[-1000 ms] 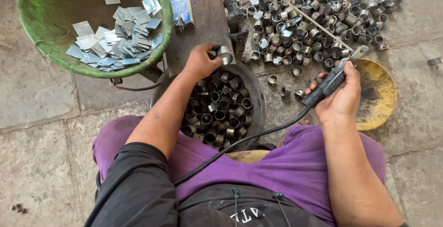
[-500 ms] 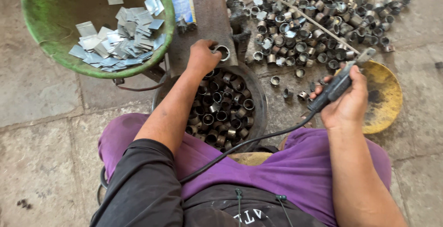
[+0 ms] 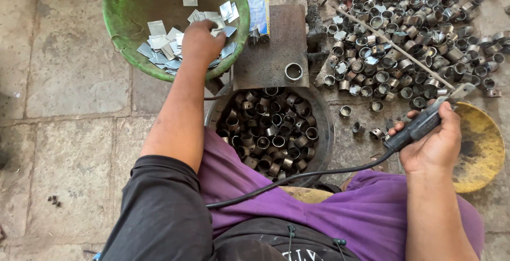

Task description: The person sits on the floor and repeatedly picks up small metal rings and square metal plates. Using a handheld welding tool, they weld the plate onto the ring, producing bright sparks. The finished pieces are dropped into a bucket.

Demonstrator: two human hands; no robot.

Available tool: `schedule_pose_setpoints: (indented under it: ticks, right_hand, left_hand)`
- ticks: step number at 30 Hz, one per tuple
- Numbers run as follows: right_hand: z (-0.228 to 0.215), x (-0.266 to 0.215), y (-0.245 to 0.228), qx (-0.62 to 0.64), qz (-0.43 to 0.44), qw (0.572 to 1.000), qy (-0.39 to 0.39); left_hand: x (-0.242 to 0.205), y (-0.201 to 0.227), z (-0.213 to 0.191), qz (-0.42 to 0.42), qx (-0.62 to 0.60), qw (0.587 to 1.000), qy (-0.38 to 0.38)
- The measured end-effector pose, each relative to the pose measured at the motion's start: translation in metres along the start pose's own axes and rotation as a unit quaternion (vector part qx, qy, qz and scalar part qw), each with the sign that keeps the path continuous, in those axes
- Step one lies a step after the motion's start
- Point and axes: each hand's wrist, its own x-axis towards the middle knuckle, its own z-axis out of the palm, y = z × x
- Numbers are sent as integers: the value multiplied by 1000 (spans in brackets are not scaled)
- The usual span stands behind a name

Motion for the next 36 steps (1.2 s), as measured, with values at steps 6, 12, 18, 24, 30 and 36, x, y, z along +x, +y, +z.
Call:
schedule_pose_setpoints:
  ticks: [6,12,18,24,30,36]
  right_hand:
    - [8,3,10,2,12,1000,-10]
    - [9,4,17,-5,19,1000,0]
    - [8,6,17,-3,19,1000,3]
    - [8,6,19,-15,13,1000,2]
    - [7,4,20,-22,12,1000,5]
    - [11,0,16,-17,3,1000,0]
  left_hand:
    - [3,5,26,-90,48,995,-5]
    - [4,9,45,-54,113,992,13]
    - [13,-5,52,-15,119,993,9]
    - [20,-8,53,-7,75,997,15]
    - [18,2,43,-12,65,998,-19]
    - [13,27,35,112,3,992,58]
